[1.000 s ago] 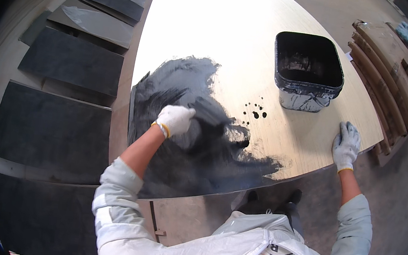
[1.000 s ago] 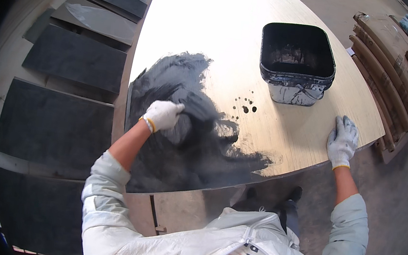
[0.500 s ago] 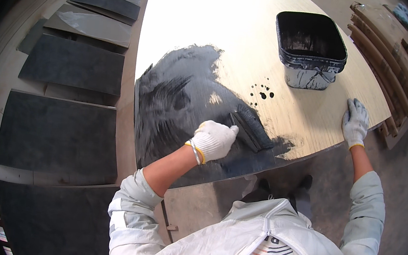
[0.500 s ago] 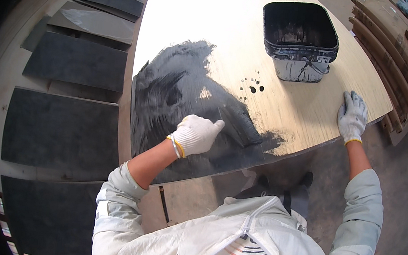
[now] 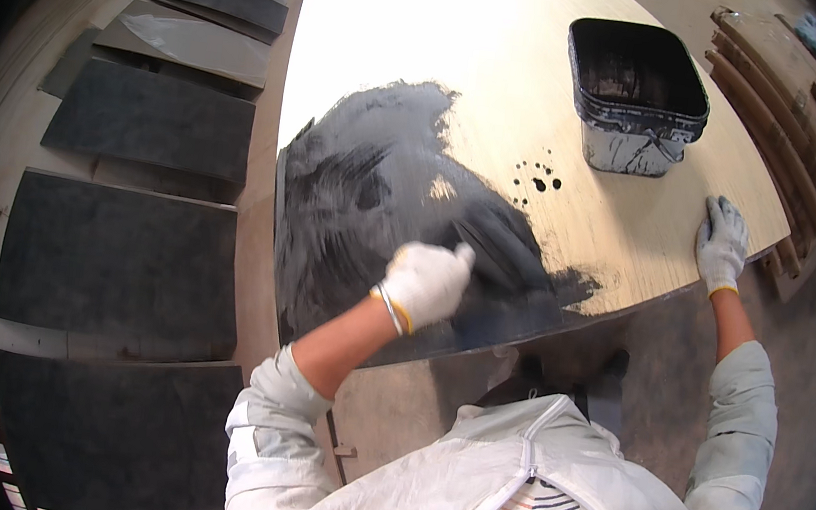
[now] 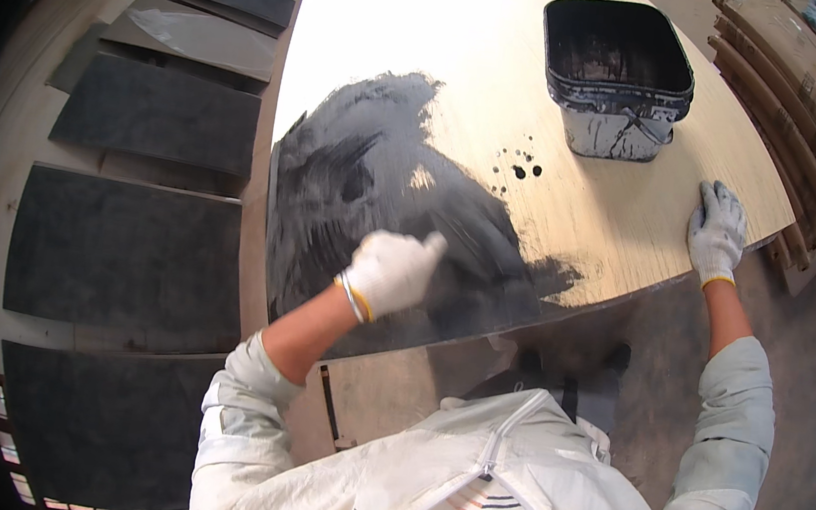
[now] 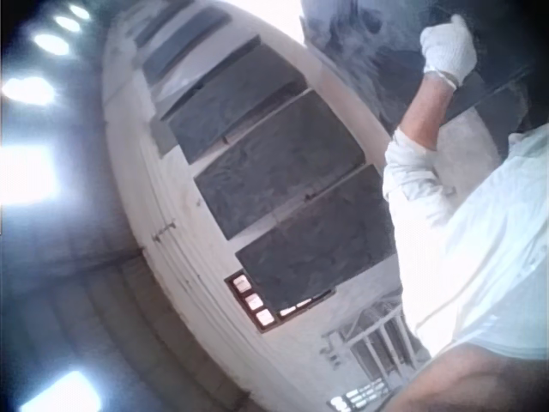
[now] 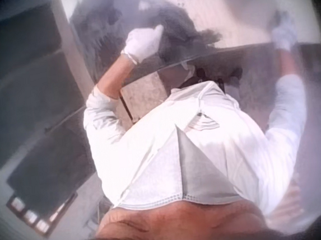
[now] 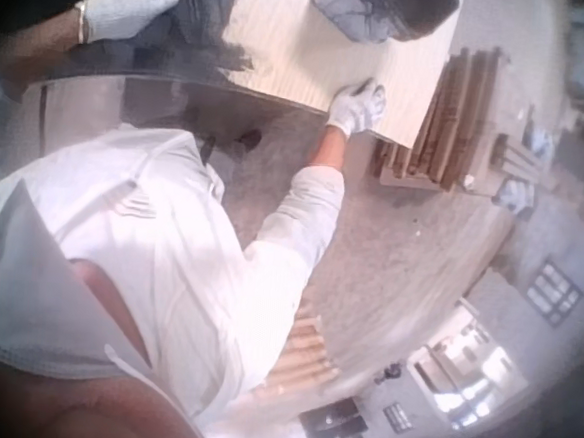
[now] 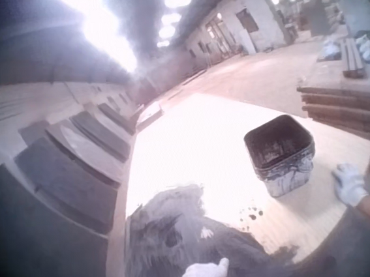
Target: The person applies black paint to a large wooden board using a brush. They repeatedly dip the brush into a paint can and spread the paint across the surface in broad strokes, gradually covering more of the board.
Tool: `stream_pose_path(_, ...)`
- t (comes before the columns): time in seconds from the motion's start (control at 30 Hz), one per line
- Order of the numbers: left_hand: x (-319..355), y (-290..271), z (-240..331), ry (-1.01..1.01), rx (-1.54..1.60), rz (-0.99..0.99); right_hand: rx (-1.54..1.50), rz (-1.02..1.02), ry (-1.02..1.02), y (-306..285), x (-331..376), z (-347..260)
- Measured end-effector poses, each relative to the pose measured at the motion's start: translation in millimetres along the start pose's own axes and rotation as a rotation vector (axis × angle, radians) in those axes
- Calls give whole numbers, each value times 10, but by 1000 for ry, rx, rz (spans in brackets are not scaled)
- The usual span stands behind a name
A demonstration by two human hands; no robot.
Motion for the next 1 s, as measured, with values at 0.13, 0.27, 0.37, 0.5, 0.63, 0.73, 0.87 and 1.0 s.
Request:
stream_pose_path(0.13, -66, -25, -292, -52, 53, 22, 9, 1, 9, 27, 99, 29)
stream_pose_path(0.27, -348, 332, -1347, -121, 11, 203, -5, -12, -12, 77, 64, -42)
stream_pose_path(0.37, -187, 69, -805, 18, -26, 86, 24, -16, 19, 35, 88, 45)
stream_pose_path(0.5, -60, 41, -1020, -4, -4, 74, 1, 10, 3, 50, 106, 25)
stream_pose_path(0.63, -257, 151, -1167, -34, -41, 90, 9, 9, 0, 44, 99, 17)
stream_pose_path(0.73, -111, 42, -1139, -8, 3, 50, 7, 16, 8, 48, 88, 24)
stream_pose_path(0.87, -390, 180, -1321, -139, -13, 128, -7, 14, 2, 77, 78, 13)
stream_pose_path(1.0, -198, 2, -1050, -48, 25, 54, 5, -11, 3, 31, 106, 15)
Point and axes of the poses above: each hand's wrist, its own x-axis away from the middle knuckle, its own y-axis out of the palm, z = x × y, the point moved 1 cm from there along -x, towards the middle knuckle, and after that the axes turned 4 degrees about y, right-handed, at the moved point
